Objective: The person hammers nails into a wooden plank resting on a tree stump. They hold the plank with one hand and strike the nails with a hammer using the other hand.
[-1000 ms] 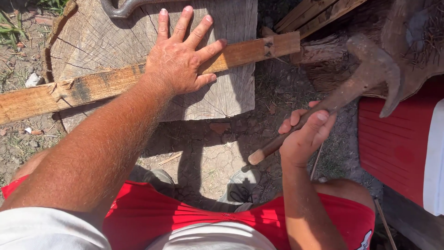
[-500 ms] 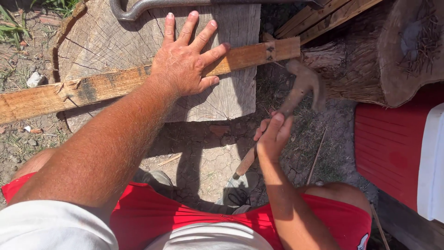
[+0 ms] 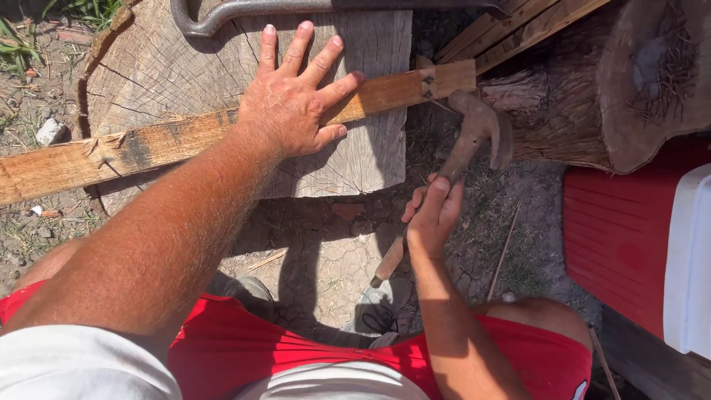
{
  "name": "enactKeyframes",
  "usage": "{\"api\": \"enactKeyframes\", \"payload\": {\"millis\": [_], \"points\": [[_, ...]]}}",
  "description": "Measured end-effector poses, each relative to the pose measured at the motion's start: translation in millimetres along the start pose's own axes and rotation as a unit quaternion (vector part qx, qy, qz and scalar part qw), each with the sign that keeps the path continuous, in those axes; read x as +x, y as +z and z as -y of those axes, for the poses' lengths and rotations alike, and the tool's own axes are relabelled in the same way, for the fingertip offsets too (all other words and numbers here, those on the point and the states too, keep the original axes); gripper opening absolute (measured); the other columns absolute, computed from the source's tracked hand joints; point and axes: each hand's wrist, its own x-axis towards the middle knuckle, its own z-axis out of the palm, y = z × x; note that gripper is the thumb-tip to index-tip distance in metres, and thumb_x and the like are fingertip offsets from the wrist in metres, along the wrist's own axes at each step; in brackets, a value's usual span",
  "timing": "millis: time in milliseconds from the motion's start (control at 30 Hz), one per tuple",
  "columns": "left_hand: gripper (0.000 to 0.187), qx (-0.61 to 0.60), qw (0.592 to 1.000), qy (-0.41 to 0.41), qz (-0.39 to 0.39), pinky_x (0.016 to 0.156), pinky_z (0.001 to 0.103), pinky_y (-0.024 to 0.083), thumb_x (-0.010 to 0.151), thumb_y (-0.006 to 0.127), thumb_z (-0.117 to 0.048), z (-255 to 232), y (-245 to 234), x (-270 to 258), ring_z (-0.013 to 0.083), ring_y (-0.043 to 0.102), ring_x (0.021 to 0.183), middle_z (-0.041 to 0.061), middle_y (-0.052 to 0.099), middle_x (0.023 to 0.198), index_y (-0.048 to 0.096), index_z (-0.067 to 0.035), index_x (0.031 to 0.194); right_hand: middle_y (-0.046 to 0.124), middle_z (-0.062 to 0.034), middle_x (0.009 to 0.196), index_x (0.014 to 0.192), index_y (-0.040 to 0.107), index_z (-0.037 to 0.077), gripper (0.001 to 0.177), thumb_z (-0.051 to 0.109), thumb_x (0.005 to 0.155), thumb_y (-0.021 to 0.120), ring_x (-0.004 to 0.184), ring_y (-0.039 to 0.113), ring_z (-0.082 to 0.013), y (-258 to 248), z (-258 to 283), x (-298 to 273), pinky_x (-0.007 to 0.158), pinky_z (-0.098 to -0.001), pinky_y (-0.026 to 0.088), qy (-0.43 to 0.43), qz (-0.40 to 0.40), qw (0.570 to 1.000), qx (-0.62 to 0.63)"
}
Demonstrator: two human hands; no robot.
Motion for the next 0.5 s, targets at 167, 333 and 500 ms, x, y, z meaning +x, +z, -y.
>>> {"api": "enactKeyframes", "payload": {"millis": [167,333,500], "points": [[0.087,0.000,1.000,0.015,-0.009,0.124,0.089,0.012,0.095,0.061,-0.080,-2,-1,-3,0.0593,0.021,0.166,0.020,0.036,0.184,0.053,-0.036,0.171,0.049,-0.0045,0.080,0.114,0.043,0.014,0.024,0.037,0.122,0.041,0.053,0.046,-0.0112,-5,-18,2,0.039,-0.0277,0.045,-0.068,-0.015,0.998,-0.001],[0.088,0.001,1.000,0.004,0.002,0.125,0.089,0.009,0.094,0.061,-0.079,2,-2,2,0.0587,0.019,0.167,0.018,0.035,0.186,0.053,-0.036,0.171,0.046,-0.0041,0.070,0.113,0.052,0.011,0.033,0.043,0.118,0.044,0.044,0.039,-0.0146,-7,5,8,0.043,-0.0309,0.039,-0.013,0.029,0.999,-0.015],[0.088,0.005,1.000,0.005,-0.008,0.124,0.088,0.013,0.093,0.063,-0.079,-1,-1,-4,0.0586,0.021,0.166,0.019,0.036,0.184,0.054,-0.036,0.170,0.044,-0.0003,0.069,0.113,0.050,0.012,0.035,0.046,0.117,0.048,0.047,0.041,-0.0110,-9,-5,5,0.038,-0.0306,0.039,-0.001,0.049,0.998,-0.045]]}}
